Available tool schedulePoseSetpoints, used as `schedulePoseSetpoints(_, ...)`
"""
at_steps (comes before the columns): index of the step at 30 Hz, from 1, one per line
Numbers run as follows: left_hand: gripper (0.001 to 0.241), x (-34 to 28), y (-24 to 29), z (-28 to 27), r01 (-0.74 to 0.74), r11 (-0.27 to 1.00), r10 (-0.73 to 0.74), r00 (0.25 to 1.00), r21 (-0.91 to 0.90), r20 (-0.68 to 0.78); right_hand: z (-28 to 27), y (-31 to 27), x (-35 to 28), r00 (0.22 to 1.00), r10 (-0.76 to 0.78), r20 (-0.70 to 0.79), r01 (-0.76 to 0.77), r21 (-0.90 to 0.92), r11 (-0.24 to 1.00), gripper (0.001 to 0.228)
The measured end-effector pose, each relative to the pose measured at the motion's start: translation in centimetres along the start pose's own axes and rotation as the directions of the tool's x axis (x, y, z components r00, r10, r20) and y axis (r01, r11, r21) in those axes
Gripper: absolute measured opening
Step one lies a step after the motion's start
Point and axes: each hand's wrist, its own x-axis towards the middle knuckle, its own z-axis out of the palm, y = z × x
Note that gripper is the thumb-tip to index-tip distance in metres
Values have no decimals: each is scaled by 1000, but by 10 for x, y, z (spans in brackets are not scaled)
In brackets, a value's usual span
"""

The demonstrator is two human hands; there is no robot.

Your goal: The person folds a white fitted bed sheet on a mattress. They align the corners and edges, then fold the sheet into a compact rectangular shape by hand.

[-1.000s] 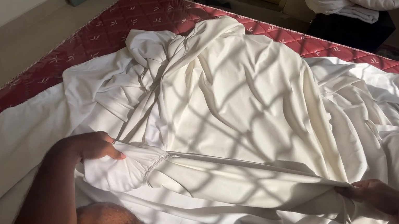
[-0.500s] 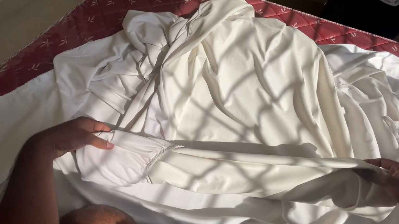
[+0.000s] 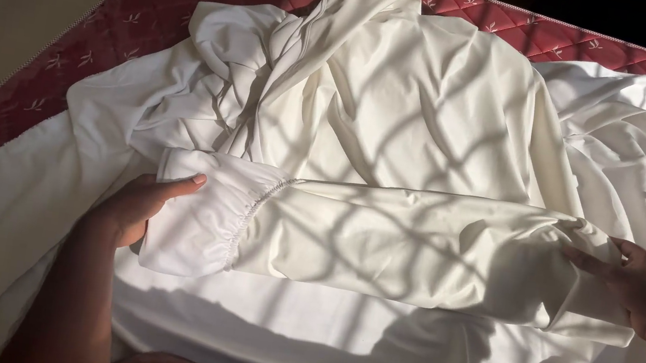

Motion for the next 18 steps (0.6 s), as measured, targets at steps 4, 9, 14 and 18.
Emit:
schedulePoseSetpoints(4,68,6,-15,-10,-24,999,28,993,-31,111,-6,9,2,998,-57,9,57,2,998,57)
schedulePoseSetpoints(9,61,8,-3,-1,-469,848,494,868,-245,47,-1,-5,-10,864,-437,-250,397,-195,897,39)
schedulePoseSetpoints(14,49,37,-3,20,-531,847,519,834,-17,-189,13,14,9,780,-486,-394,351,-369,861,64)
schedulePoseSetpoints(18,83,31,-6,14,-186,922,246,959,339,-141,22,-33,-37,873,-169,-457,-49,-427,903,82)
